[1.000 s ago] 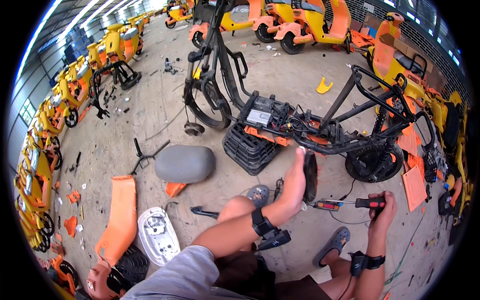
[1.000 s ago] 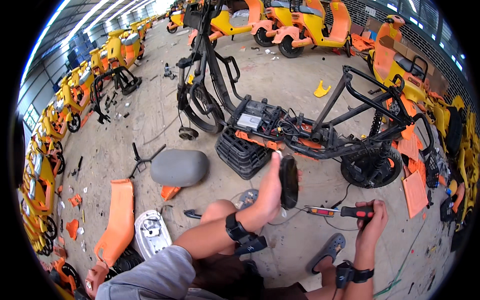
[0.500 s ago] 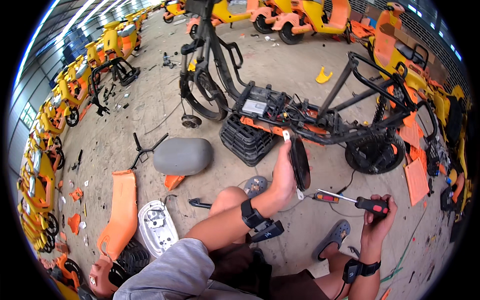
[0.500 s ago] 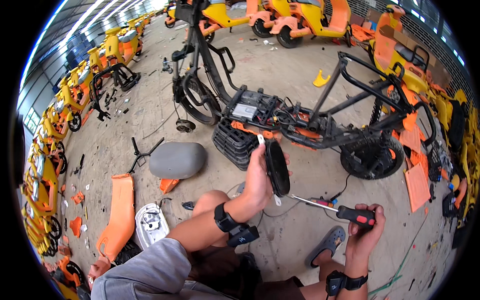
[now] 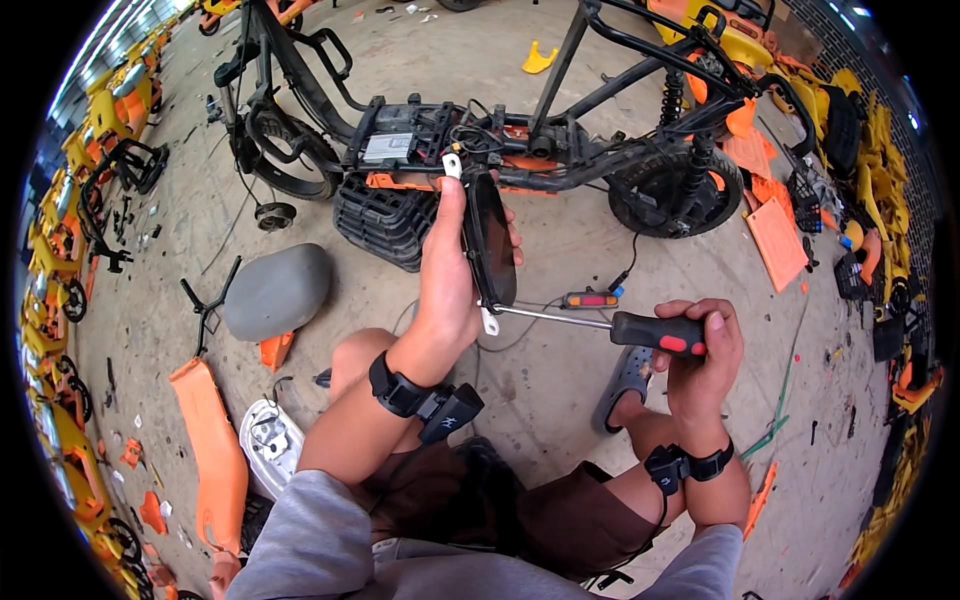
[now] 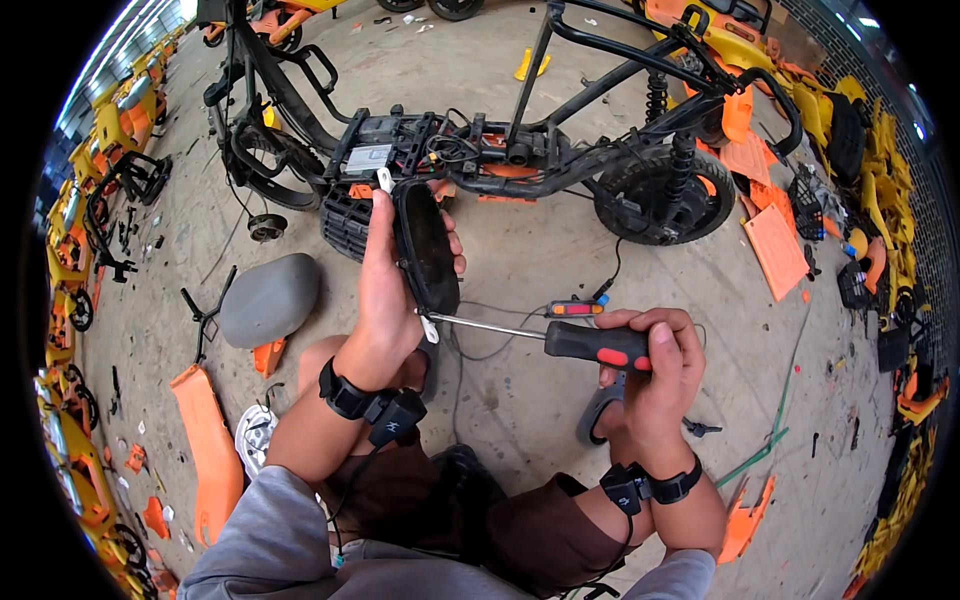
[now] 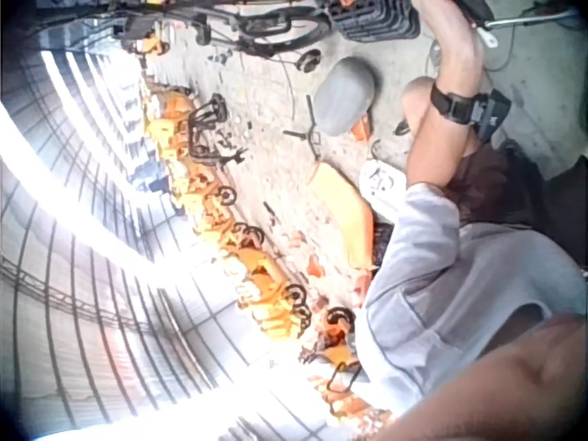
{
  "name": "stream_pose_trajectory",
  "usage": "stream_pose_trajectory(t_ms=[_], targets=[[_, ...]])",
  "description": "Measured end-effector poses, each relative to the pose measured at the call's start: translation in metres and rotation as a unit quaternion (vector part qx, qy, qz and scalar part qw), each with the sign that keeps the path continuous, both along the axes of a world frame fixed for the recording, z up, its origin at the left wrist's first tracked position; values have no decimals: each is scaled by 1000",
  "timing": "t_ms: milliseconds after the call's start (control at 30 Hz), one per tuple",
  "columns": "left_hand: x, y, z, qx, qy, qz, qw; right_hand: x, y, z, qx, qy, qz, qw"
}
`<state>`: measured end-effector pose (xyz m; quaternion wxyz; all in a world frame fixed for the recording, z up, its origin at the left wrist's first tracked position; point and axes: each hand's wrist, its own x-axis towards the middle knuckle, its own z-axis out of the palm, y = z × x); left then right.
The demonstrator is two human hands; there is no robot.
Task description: The person is repairing an electric scooter by using a screwdriver to remove and reattach a small black circular component. They repeatedly unscrew, inspect, and reattach the part while sitting on the floor in a workshop filled with other scooters.
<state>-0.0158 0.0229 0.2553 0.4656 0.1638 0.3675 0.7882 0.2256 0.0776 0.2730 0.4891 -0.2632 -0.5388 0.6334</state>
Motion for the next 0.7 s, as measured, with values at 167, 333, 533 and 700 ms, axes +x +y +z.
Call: stream_pose_trajectory(t_ms=[167,333,533,700], targets=[[1,2,-2,5,-16,20,1000,0,-2,-3,-15,-6,1,1000],[2,-1,1,-20,16,19,1000,0,-1,-2,-23,5,16,1000],[1,0,-1,-31,1,17,999,-3,-1,-2,-23,-6,21,999],[1,-1,-1,-19,-1,17,1000,-1,-3,-3,-30,1,3,1000]])
